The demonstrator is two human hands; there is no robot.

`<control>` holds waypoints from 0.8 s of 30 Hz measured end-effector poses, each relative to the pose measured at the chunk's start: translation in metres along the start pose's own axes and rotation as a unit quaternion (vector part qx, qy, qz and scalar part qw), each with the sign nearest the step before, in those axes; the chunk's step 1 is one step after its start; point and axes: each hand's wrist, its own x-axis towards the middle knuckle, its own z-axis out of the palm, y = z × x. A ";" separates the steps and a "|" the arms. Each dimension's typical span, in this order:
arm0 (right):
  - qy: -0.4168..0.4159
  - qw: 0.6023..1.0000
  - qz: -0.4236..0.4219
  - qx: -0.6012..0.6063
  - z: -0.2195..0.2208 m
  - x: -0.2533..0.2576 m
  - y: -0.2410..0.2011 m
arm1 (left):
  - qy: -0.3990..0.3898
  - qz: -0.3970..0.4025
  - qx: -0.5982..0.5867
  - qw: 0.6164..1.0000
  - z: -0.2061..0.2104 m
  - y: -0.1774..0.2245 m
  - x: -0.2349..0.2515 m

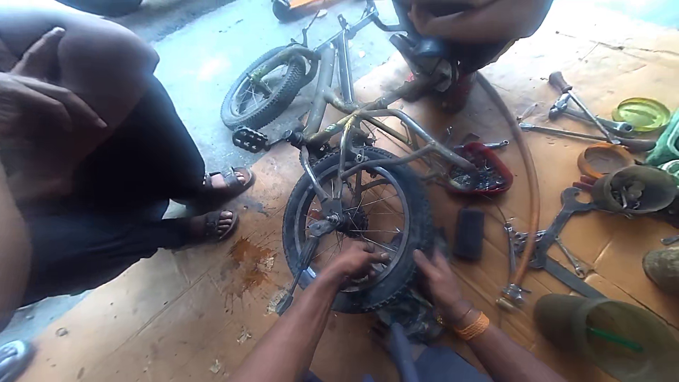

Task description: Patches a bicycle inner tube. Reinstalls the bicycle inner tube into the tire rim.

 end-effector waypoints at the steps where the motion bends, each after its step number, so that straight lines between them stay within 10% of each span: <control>1: -0.007 1.000 0.016 -0.002 -0.002 0.000 0.000 | 0.003 -0.007 -0.003 1.000 0.003 -0.002 0.003; 12: -0.032 0.999 0.000 0.022 -0.007 -0.001 -0.002 | 0.001 0.011 -0.160 0.987 0.016 -0.013 -0.003; 24: 0.017 0.999 0.037 -0.019 0.029 -0.018 -0.006 | 0.082 0.013 -0.068 0.994 0.013 -0.004 -0.015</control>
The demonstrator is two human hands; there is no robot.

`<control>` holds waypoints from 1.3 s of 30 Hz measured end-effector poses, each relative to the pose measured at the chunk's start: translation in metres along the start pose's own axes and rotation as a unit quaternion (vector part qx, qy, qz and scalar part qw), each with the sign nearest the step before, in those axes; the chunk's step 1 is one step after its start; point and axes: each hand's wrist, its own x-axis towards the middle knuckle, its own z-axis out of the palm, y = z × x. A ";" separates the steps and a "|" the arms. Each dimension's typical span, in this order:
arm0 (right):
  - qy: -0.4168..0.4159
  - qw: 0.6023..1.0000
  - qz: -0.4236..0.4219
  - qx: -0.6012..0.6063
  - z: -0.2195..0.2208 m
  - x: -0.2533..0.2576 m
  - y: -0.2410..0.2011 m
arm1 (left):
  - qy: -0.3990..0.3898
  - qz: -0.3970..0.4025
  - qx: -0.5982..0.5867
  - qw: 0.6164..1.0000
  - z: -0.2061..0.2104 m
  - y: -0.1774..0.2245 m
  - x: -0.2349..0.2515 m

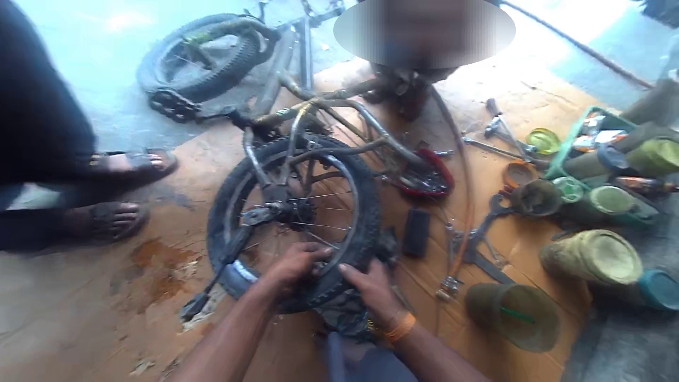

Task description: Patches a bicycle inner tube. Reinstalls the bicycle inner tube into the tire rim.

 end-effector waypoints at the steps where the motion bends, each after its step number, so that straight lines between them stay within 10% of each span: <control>1: 0.005 1.000 0.003 0.002 0.002 -0.001 0.002 | -0.006 0.000 0.000 1.000 -0.003 -0.003 0.001; 17: 0.005 0.997 0.019 0.080 0.022 -0.006 0.013 | -0.014 -0.005 0.061 0.998 -0.018 -0.006 0.010; 28: 0.225 0.908 -0.094 -0.340 -0.168 0.027 -0.004 | -0.008 0.036 0.040 0.999 -0.020 -0.011 0.006; 35: -0.002 0.842 -0.143 -0.521 -0.093 -0.010 0.049 | 0.141 0.116 0.091 0.979 -0.027 -0.034 -0.020; 39: 0.012 0.784 -0.119 -0.609 -0.060 -0.006 0.072 | 0.178 0.098 0.124 0.971 -0.049 -0.031 -0.042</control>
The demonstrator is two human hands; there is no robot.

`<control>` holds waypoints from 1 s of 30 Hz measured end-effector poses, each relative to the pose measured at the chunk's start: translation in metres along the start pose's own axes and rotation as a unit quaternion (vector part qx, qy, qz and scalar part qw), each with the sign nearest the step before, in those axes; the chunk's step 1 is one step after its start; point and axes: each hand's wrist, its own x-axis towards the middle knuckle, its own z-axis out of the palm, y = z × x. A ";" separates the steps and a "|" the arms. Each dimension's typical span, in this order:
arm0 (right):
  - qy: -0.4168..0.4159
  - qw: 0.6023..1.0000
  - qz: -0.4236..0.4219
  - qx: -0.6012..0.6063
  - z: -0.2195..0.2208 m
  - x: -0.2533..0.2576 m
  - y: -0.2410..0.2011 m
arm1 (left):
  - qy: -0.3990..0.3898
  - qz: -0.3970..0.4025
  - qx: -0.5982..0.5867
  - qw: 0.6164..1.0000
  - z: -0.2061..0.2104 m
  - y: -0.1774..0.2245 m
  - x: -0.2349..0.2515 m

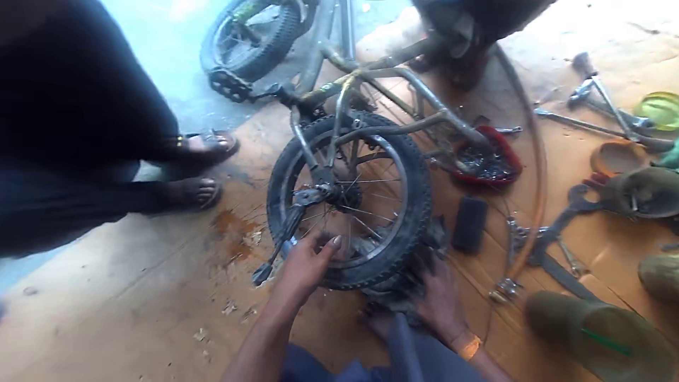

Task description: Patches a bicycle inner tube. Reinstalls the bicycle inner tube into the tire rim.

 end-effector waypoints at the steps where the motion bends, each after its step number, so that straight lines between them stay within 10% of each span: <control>1: 0.021 1.000 0.001 0.001 0.003 0.004 0.004 | 0.004 0.003 0.007 1.000 -0.007 0.001 -0.001; 12: 0.114 0.992 0.007 0.043 -0.071 -0.097 0.064 | 0.020 0.038 -0.096 0.994 -0.037 0.016 -0.040; 18: -0.173 0.954 0.238 -0.058 -0.083 -0.153 0.093 | 0.104 0.133 -0.065 0.984 -0.055 0.003 -0.035; 24: 0.055 0.998 0.038 -0.008 -0.056 -0.105 0.063 | 0.166 0.145 0.123 0.968 -0.060 -0.007 -0.020; 30: -0.184 0.980 -0.071 0.013 -0.037 -0.045 0.019 | 0.131 0.115 0.210 0.962 -0.062 -0.006 -0.014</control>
